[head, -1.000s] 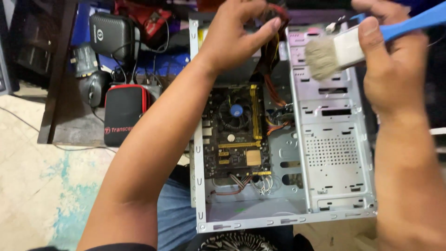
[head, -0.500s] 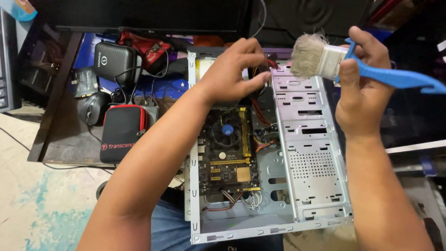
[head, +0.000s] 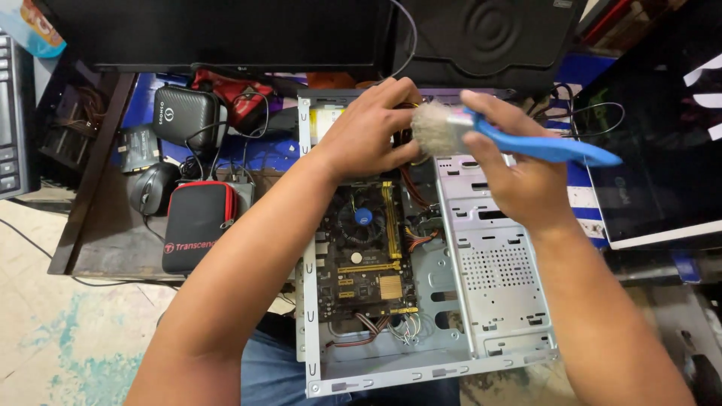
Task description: The person cleans the interior of an open desktop computer case using a blue brush. They brush dust from the power supply unit, motherboard, and internal metal chassis while holding cables with their other hand.
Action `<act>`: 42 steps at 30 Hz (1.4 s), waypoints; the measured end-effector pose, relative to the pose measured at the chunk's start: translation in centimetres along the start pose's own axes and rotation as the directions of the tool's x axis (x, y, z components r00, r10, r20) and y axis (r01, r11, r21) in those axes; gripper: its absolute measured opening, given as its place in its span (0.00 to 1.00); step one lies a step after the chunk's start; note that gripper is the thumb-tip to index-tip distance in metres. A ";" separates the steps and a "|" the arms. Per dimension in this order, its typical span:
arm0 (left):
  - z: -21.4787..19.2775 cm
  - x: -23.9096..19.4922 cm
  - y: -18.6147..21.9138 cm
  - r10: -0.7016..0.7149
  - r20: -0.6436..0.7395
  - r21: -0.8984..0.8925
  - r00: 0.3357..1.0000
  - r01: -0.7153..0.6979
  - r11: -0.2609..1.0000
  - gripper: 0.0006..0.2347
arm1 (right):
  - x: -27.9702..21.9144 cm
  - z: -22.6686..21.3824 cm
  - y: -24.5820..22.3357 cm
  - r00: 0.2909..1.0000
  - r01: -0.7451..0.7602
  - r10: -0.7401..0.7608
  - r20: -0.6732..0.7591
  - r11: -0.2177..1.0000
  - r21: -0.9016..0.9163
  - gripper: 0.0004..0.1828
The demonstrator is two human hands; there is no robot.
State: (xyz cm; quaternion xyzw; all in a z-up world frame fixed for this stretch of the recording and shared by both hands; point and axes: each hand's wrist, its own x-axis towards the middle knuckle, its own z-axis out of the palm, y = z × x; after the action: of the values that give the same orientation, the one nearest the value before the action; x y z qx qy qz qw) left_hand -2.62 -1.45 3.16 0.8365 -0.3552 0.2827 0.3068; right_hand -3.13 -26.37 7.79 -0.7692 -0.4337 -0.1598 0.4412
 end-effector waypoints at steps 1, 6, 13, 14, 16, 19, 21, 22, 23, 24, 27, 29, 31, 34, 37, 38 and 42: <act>0.0 0.0 -0.2 0.023 -0.005 0.019 1.000 -0.023 1.000 0.08 | 0.4 0.1 -0.2 1.000 -0.019 0.021 0.016 0.997 -0.075 0.19; 0.0 0.1 0.0 0.019 -0.018 0.008 1.000 -0.019 1.000 0.10 | 0.2 -0.5 -0.2 0.996 -0.014 -0.003 -0.090 0.982 -0.187 0.16; 0.1 -0.2 -0.2 0.008 -0.025 0.100 1.000 -0.006 0.995 0.04 | 0.5 -0.7 -0.5 0.987 -0.132 0.147 0.062 0.970 -0.203 0.16; -0.1 0.0 -0.2 0.016 -0.049 0.085 0.999 -0.012 0.996 0.08 | 0.5 -1.0 -0.1 0.997 -0.077 0.081 0.002 0.955 -0.285 0.14; -0.1 -0.1 -0.3 0.017 -0.047 0.077 0.999 -0.014 0.997 0.07 | 0.0 -1.6 0.5 0.998 -0.055 0.040 -0.058 0.954 -0.294 0.13; -0.1 -0.1 -0.3 0.012 -0.041 0.064 0.999 -0.009 0.998 0.06 | -0.2 -1.8 0.1 0.994 -0.024 -0.008 -0.107 0.954 -0.300 0.13; 0.0 -0.1 -0.6 0.010 -0.031 0.057 0.999 -0.009 0.998 0.06 | -0.1 -2.0 0.0 0.994 -0.020 -0.011 -0.104 0.956 -0.294 0.13; 0.1 -0.2 -0.8 0.019 -0.037 0.066 0.999 -0.017 0.998 0.05 | -0.1 -2.2 0.2 0.994 -0.006 -0.033 -0.102 0.933 -0.359 0.13; 0.3 -0.2 -1.1 0.028 -0.043 0.076 0.999 -0.025 0.997 0.05 | -0.1 -2.3 0.4 0.994 0.008 -0.054 -0.096 0.906 -0.423 0.13; 0.2 -0.2 -1.1 0.027 -0.042 0.074 0.999 -0.024 0.997 0.05 | -0.2 -2.6 1.0 0.994 0.006 -0.051 -0.096 0.906 -0.422 0.13; 0.1 -0.3 -1.2 0.007 -0.047 0.069 0.999 -0.004 0.998 0.06 | -0.5 -2.8 2.8 0.991 -0.124 0.116 -0.060 0.698 -0.705 0.13; 0.4 -0.1 -1.4 0.032 -0.104 0.092 0.994 -0.022 0.996 0.06 | -0.5 -2.3 3.9 0.900 -0.225 0.430 0.066 0.590 -0.775 0.18; 0.2 -0.1 -1.1 -0.004 -0.123 0.056 0.992 0.011 0.998 0.06 | 0.8 -1.6 1.1 0.881 -0.317 0.446 0.157 0.804 -0.503 0.16; 0.2 -0.1 -1.5 -0.074 -0.130 0.023 0.989 0.078 0.997 0.08 | 0.4 -2.6 0.3 0.967 -0.205 0.236 0.091 0.941 -0.269 0.12; 0.5 -0.5 -2.1 -0.131 -0.111 0.009 0.985 0.133 0.991 0.10 | -1.3 -4.6 2.6 0.999 -0.021 -0.006 -0.045 0.810 -0.586 0.10; 0.7 -0.5 -2.2 -0.142 -0.105 -0.003 0.984 0.142 0.990 0.10 | -2.0 -5.3 3.6 0.998 -0.011 -0.044 -0.054 0.664 -0.748 0.09; 0.9 -0.7 -2.4 -0.245 -0.024 0.029 0.969 0.246 0.969 0.14 | -1.4 -4.4 4.4 0.908 -0.100 0.402 0.121 0.487 -0.868 0.17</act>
State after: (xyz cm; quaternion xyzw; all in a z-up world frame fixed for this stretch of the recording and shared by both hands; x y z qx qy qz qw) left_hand -0.96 -0.39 1.34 0.8759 -0.2415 0.2566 0.3297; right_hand 0.21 -31.71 6.98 -0.9551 -0.2455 -0.1603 -0.0424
